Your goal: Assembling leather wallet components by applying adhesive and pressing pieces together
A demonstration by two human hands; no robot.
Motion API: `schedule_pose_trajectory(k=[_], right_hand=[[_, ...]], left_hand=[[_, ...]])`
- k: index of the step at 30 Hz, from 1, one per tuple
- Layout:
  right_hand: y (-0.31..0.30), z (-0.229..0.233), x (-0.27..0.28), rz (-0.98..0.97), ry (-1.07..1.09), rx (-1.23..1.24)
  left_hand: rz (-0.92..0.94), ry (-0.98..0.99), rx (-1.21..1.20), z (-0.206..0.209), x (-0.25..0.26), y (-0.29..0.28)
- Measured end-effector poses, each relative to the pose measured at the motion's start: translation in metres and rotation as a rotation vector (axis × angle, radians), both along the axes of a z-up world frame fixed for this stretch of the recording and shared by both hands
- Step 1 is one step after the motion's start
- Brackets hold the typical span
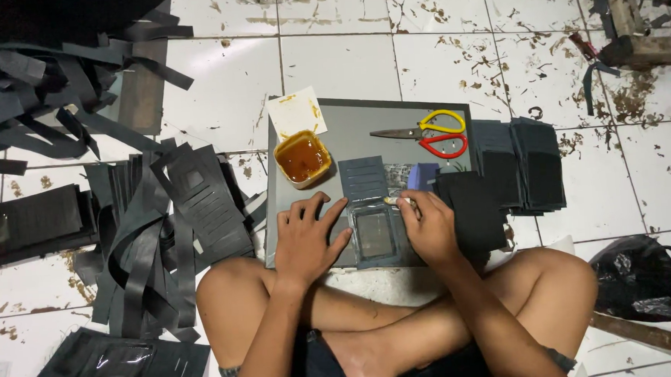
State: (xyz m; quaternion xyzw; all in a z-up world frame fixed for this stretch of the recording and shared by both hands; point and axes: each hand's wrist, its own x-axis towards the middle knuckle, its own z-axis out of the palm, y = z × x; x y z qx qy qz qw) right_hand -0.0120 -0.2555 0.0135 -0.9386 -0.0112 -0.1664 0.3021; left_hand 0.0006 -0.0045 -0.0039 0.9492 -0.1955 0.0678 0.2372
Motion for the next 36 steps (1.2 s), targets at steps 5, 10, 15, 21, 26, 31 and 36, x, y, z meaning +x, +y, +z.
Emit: schedule_pose_trajectory(k=[5,10,15,21,26,31,36], right_hand=[[0.003,0.009,0.006,0.201,-0.018,-0.09],[-0.002,0.008,-0.001,0.223,-0.023,-0.14],[-0.001,0.022,-0.019,0.244,-0.015,-0.157],[0.003,0.033,-0.046,0.313,-0.02,-0.196],[0.004,0.037,-0.064,0.406,-0.011,-0.29],[0.004,0.028,-0.078,0.381,-0.088,-0.275],[0.02,0.015,-0.086,0.276,-0.186,-0.26]], left_hand=[[0.012,-0.028,0.013,-0.003,-0.001,0.0],[0.013,-0.036,0.011,-0.002,-0.001,0.0],[0.009,-0.043,-0.001,-0.001,-0.001,-0.001],[0.012,-0.011,-0.003,-0.002,-0.002,-0.001],[0.017,-0.014,0.027,0.001,-0.001,-0.001],[0.015,-0.017,0.041,0.0,-0.003,-0.001],[0.017,-0.041,0.054,-0.002,-0.003,-0.002]])
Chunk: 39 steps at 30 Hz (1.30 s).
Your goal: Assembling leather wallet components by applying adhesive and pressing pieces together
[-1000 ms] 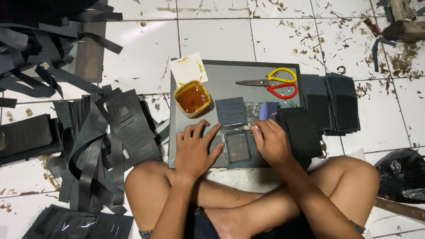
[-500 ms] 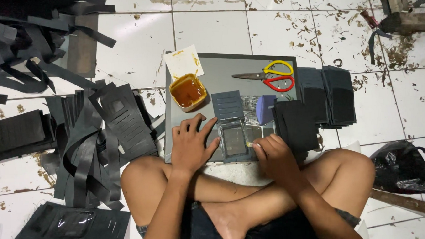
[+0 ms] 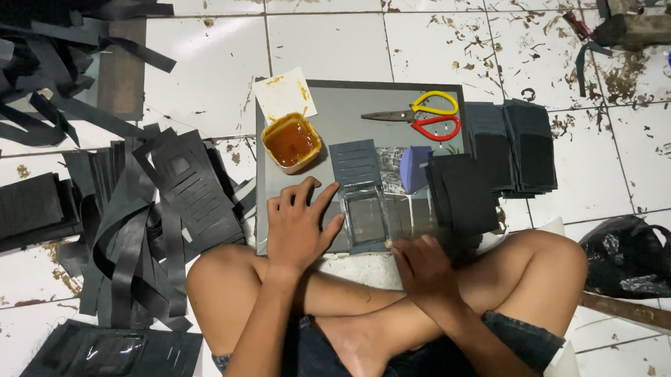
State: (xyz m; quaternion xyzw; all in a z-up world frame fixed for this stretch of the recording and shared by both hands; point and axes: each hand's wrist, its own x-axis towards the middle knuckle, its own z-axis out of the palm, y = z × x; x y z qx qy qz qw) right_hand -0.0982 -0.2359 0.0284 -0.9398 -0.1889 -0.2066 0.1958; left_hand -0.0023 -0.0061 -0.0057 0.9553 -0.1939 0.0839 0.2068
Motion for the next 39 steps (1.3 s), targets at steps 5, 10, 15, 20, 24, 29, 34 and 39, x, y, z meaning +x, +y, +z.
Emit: schedule_pose_trajectory(k=[5,10,15,20,24,29,34,39], right_hand=[[0.03,0.012,-0.009,-0.046,0.106,0.121],[0.043,-0.014,-0.015,-0.015,0.098,0.067],[0.059,-0.006,-0.016,0.001,0.171,0.195],[0.062,-0.001,-0.029,0.049,0.261,0.294],[0.061,0.018,-0.041,-0.006,0.229,0.389],[0.039,0.001,-0.061,-0.454,0.298,0.489],[0.025,0.02,-0.034,-0.534,0.319,0.646],[0.035,0.041,0.032,-0.495,0.404,0.748]], left_hand=[[0.04,-0.084,-0.064,0.017,-0.003,-0.003],[0.039,-0.097,-0.086,0.017,-0.003,-0.002],[0.039,-0.11,-0.096,0.018,-0.003,-0.002],[0.038,-0.082,-0.103,0.019,-0.002,-0.002],[0.035,-0.091,-0.111,0.015,0.0,-0.003],[0.041,-0.059,-0.055,0.017,0.007,-0.01],[0.03,-0.081,-0.067,0.013,0.014,-0.01],[0.034,-0.077,-0.086,0.01,0.016,-0.006]])
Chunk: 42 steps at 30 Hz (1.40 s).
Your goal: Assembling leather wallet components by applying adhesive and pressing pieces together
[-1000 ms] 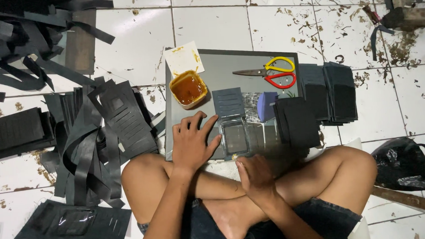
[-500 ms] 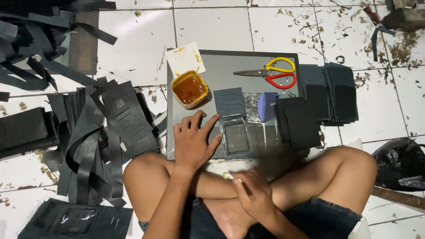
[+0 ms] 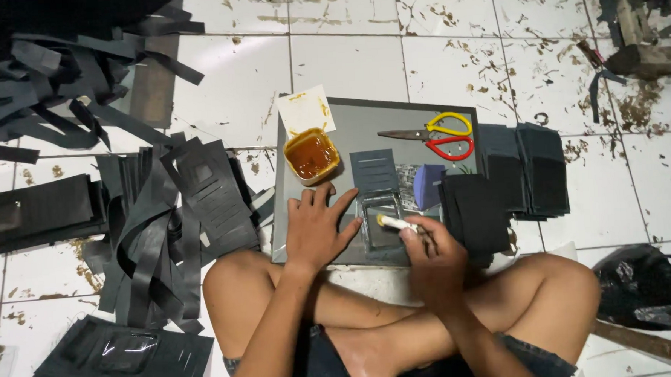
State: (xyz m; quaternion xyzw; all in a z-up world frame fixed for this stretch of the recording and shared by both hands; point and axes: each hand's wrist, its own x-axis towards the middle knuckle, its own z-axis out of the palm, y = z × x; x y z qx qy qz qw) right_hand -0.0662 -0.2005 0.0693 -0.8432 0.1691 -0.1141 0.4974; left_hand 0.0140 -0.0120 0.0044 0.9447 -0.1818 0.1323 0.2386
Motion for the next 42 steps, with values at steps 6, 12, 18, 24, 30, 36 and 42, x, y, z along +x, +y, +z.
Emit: schedule_pose_trajectory(k=[6,12,18,24,30,36,42], right_hand=[[0.041,0.016,0.111,0.46,-0.391,-0.258],[0.066,-0.014,0.183,0.743,-0.532,-0.684],[0.067,-0.002,0.19,0.871,-0.391,-0.827],[0.052,0.025,0.166,0.778,-0.499,-0.673],[0.033,0.036,0.13,0.86,-0.148,-0.566],[-0.018,0.002,0.092,0.264,0.23,0.331],[-0.037,-0.034,0.053,0.038,0.058,0.512]], left_hand=[[-0.079,0.183,0.055,-0.011,0.006,0.005],[-0.084,0.26,0.07,-0.01,0.007,0.004],[-0.091,0.318,0.08,-0.009,0.008,0.003],[-0.101,0.291,0.04,-0.001,0.007,0.006],[-0.101,0.298,0.065,-0.007,0.004,0.004],[-0.128,0.292,-0.001,0.005,0.005,0.009],[-0.134,0.336,0.019,0.003,0.005,0.008]])
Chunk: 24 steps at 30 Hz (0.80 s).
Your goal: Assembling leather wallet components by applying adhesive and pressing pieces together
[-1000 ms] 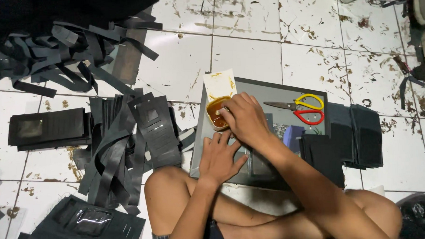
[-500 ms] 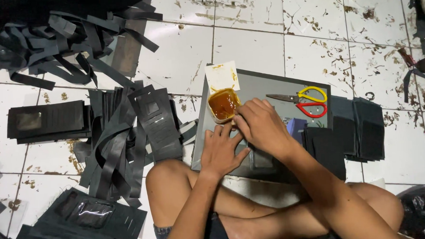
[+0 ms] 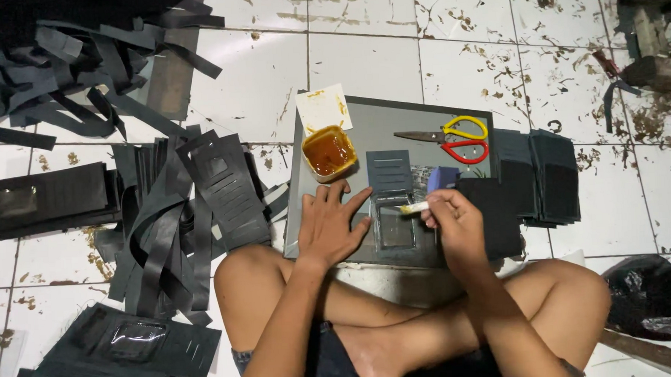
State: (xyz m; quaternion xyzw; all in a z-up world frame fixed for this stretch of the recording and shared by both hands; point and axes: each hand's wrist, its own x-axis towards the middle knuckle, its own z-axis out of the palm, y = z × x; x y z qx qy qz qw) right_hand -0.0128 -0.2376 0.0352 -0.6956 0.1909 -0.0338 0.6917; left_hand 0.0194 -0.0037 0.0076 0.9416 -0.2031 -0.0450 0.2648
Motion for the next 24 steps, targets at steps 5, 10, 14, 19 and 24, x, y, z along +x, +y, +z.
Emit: schedule_pose_trajectory(k=[5,10,14,19,24], right_hand=[[0.025,0.009,-0.003,0.148,-0.042,-0.693],[0.034,-0.006,0.016,0.328,-0.34,-0.874],[0.033,-0.014,0.024,0.486,-0.545,-1.068],[0.024,-0.024,0.016,0.569,-0.59,-1.122],[0.028,-0.006,-0.011,0.63,-0.615,-1.162]], left_hand=[[0.003,0.016,0.044,-0.001,0.0,0.0],[0.004,0.025,0.08,0.0,0.002,-0.001],[0.005,0.021,0.066,-0.003,0.001,-0.001],[0.015,0.0,0.027,-0.011,0.001,-0.002],[0.032,-0.024,0.01,-0.007,-0.001,-0.004]])
